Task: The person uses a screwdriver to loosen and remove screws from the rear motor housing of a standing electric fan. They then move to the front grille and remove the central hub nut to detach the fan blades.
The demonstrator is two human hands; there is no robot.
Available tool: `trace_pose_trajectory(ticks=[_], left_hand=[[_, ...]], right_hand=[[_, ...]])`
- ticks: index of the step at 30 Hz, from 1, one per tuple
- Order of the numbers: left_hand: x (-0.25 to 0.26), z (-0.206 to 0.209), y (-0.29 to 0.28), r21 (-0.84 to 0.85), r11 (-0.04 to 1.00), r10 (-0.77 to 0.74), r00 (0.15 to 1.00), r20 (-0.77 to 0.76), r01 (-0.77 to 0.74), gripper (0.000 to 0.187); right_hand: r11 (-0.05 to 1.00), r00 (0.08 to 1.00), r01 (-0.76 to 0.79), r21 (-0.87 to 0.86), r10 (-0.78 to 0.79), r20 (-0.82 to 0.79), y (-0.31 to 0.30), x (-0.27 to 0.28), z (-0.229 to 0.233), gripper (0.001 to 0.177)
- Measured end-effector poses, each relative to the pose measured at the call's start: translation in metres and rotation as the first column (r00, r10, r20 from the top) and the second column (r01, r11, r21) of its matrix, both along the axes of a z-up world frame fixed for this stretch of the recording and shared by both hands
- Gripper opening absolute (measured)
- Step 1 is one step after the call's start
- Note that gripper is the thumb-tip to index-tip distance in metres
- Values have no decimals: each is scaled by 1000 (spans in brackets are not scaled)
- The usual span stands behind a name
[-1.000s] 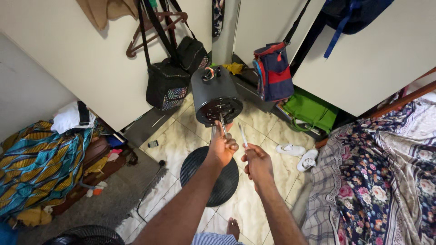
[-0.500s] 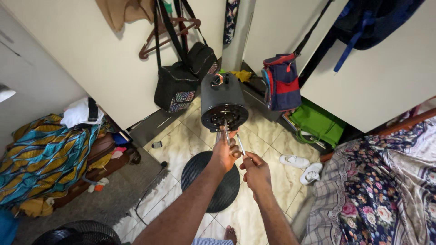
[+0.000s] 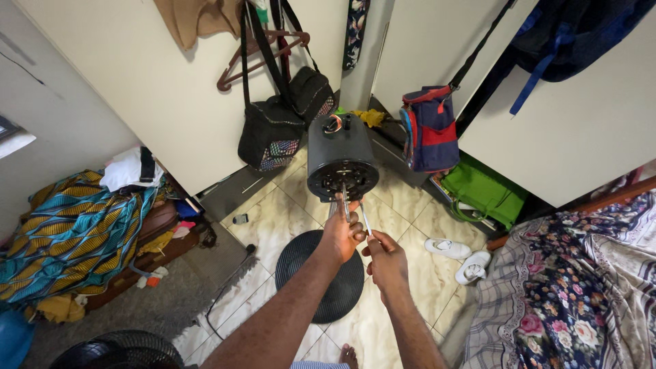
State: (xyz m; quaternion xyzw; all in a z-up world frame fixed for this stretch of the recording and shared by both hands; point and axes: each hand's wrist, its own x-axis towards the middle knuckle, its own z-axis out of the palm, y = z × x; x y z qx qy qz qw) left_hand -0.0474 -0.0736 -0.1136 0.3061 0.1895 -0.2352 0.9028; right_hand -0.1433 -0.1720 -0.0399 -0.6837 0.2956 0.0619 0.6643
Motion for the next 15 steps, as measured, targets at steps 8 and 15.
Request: trace_pose_trajectory(ticks=[8,15], left_hand=[[-3,11,1,16,1000,14,1000,-20,-14,81],[-2,17,2,7,1000,11,999,-37,-11,76]], right_hand=[[1000,1000,11,-7,-12,-26,3,-1,6,35],[999,1000,14,37,-14,-10,3,0,4,36]])
